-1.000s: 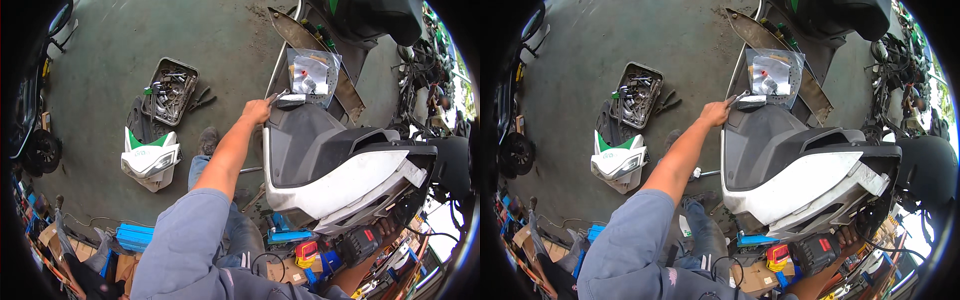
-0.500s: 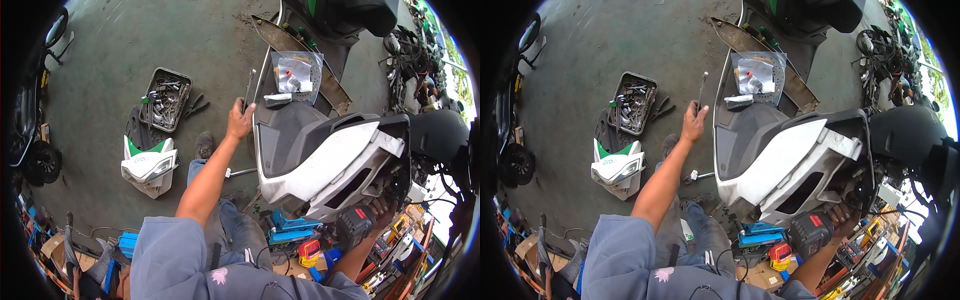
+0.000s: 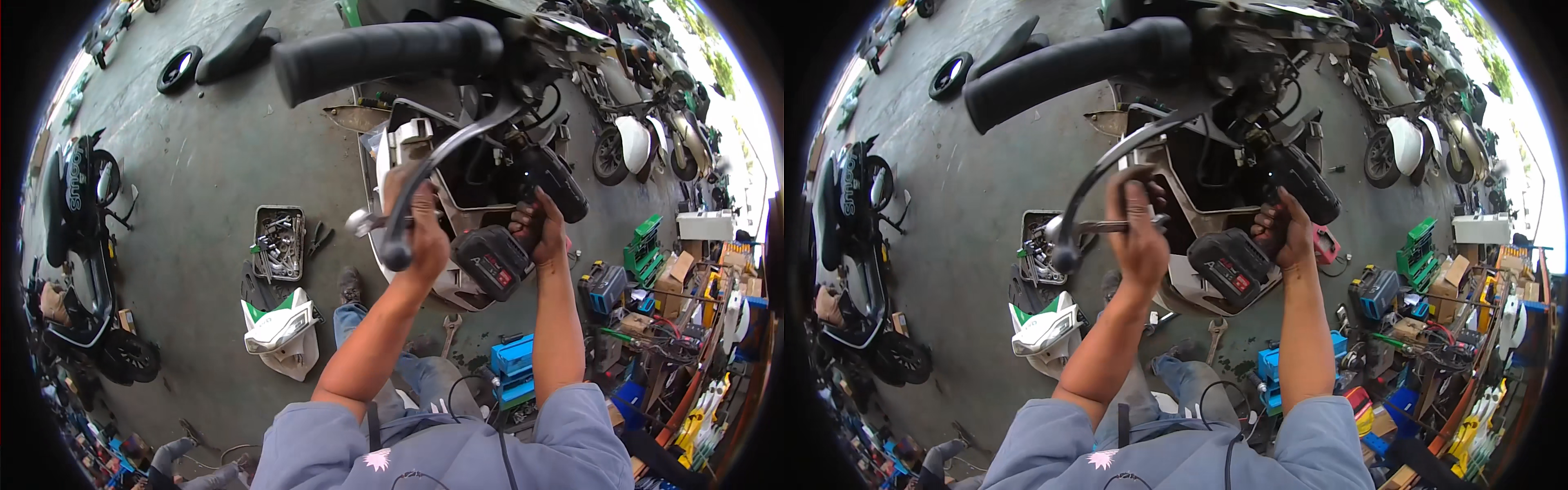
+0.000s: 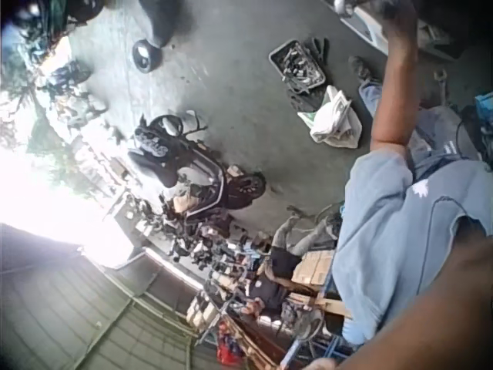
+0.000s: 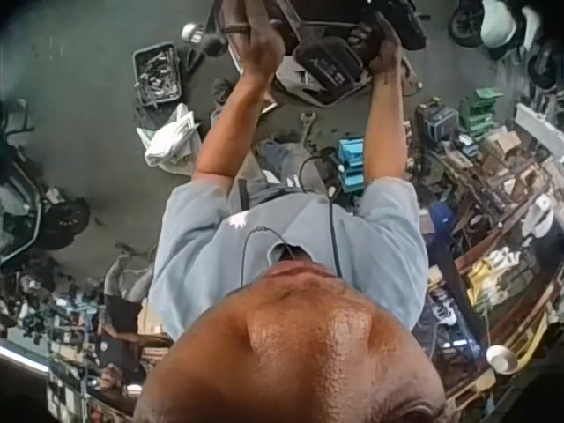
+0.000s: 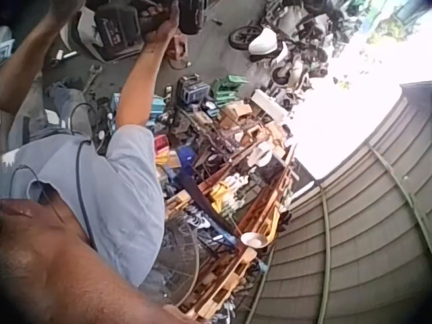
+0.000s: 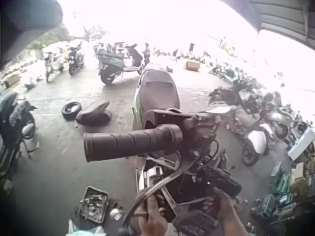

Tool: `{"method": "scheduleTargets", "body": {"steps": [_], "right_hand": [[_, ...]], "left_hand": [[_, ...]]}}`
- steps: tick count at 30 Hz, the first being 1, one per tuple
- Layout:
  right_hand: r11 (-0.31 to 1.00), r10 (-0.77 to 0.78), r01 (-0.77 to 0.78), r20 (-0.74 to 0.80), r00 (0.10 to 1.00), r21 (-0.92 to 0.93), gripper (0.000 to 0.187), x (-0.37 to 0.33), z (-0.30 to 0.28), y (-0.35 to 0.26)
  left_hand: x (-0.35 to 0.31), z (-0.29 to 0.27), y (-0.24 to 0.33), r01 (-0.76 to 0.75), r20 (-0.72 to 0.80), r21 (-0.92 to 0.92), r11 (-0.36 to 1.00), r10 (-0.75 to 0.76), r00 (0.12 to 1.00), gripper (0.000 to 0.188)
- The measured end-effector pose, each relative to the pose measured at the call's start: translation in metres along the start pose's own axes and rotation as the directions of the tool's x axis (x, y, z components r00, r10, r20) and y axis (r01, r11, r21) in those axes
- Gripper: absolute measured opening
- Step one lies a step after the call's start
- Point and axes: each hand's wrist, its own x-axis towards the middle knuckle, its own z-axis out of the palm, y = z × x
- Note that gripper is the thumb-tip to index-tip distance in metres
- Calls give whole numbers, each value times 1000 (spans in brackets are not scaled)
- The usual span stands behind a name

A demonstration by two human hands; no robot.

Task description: The person removes the front plastic fairing from a motorcycle by first unscrewing several fasteners with a screwdriver, then disconnecting internal wiring connectors by hand, and finally lifting the panel away and placing it in a tray with other parts before picking up a power drill to continue work on the frame.

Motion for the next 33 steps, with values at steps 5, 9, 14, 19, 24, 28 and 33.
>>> {"method": "scheduleTargets", "body": {"steps": [5,9,14,19,24,28,33], "right_hand": [[999,-29,30,-39,999,16,27,-7,3,10],[999,-3,4,-23,1000,36,29,-9,1,10],[999,-30,28,-74,997,-22,29,-10,-5,2],[987,-65,38,-170,983,-157,27,-12,-4,0],[983,-65,41,-130,989,-178,25,-18,-2,0],[979,-82,55,-134,988,-195,24,-20,-4,10],[987,-111,95,-118,987,-133,22,-26,-8,17]], "left_hand": [[11,6,20,490,172,-186,852,-462,870,27],[-1,38,-17,664,266,-222,714,-611,746,33],[-4,52,-37,676,344,-67,734,-619,706,39],[8,69,-51,311,291,282,908,-390,874,34],[25,77,-65,383,171,257,887,-432,886,22],[24,77,-92,381,399,146,913,-407,822,23],[35,88,-92,503,466,190,843,-529,709,15]]}}
